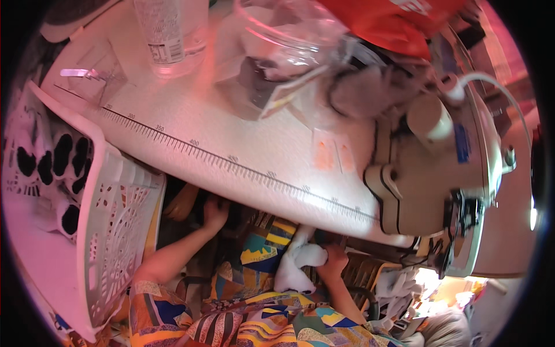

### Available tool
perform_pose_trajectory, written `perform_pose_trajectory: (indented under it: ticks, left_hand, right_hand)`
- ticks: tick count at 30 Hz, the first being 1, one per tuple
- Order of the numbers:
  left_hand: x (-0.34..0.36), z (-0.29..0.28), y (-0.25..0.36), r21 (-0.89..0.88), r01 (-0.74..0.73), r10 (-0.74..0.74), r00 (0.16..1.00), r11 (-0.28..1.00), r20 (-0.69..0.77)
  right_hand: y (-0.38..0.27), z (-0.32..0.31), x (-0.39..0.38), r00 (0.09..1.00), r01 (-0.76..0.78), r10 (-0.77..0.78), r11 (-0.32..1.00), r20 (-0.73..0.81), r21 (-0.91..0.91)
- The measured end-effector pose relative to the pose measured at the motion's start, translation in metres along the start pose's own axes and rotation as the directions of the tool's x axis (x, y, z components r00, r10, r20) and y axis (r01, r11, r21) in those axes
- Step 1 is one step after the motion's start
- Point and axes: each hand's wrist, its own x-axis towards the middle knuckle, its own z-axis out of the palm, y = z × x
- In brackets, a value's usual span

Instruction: Using a specialty sewing machine to join components of a white fabric glove.

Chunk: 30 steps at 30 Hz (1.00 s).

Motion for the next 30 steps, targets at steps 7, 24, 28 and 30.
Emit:
perform_pose_trajectory:
  ticks: [7,24,28,30]
  left_hand:
    - [-0.101,-0.125,0.201,-0.255,-0.469,0.444,0.883,0.846,-0.153]
    - [0.005,-0.099,0.416,0.640,-0.723,0.965,0.218,0.259,-0.144]
    - [-0.035,-0.100,0.414,0.482,-0.864,0.982,0.062,0.144,-0.181]
    - [-0.068,-0.092,0.402,0.531,-0.846,0.999,0.036,0.048,-0.034]
  right_hand:
    - [-0.005,-0.003,-0.004,0.994,-0.011,0.029,0.986,-0.106,0.169]
    - [-0.036,-0.073,0.003,0.966,0.007,0.093,0.923,-0.243,0.384]
    - [-0.069,-0.114,0.025,0.973,0.072,0.129,0.621,-0.193,0.780]
    - [-0.082,-0.126,0.043,0.998,0.052,0.013,0.246,-0.057,0.968]
